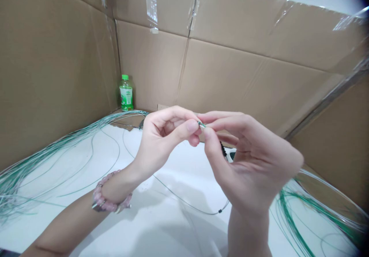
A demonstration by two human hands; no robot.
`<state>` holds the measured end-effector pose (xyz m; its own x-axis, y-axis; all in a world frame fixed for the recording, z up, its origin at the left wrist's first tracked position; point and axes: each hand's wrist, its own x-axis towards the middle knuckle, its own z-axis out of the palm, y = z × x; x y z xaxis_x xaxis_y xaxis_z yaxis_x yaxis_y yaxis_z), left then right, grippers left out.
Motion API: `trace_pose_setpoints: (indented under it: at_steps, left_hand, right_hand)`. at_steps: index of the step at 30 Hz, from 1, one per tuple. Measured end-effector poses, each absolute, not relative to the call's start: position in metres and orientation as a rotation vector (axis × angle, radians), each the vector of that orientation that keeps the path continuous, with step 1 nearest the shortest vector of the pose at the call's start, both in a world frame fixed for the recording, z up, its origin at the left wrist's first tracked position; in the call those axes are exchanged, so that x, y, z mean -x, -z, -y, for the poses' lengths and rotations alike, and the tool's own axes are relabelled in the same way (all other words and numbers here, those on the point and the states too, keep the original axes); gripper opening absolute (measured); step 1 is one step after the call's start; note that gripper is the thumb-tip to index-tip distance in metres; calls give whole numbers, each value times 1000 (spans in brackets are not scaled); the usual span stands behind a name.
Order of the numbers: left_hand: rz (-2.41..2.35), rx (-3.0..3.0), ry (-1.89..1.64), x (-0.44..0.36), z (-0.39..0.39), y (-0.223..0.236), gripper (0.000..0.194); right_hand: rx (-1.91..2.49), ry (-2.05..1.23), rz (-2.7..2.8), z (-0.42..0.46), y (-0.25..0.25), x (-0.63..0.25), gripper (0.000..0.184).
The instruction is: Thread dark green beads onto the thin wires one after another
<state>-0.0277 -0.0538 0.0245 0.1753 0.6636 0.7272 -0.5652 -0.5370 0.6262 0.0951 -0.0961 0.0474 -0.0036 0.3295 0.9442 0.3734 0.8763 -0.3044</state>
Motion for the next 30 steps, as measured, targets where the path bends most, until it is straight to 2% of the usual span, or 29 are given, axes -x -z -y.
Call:
trace_pose_setpoints:
  at_steps: [6,17,25,30]
  left_hand:
    - [-122,-1414,-1586,26,56,-24,9]
    - [-164,-1592,-1710,31,56,-30,7]
    - [-217,-1592,-1782,34,54,-32,5]
    - [-243,-1601,-1783,32,55,-30,7]
  right_hand:
    - [594,74,1561,94,-45,-89,31]
    - [593,169,1587,91,-43,-89,29]
    - [529,41,1536,91,-45,-88,32]
    - [595,260,1507,90,-45,-90,38]
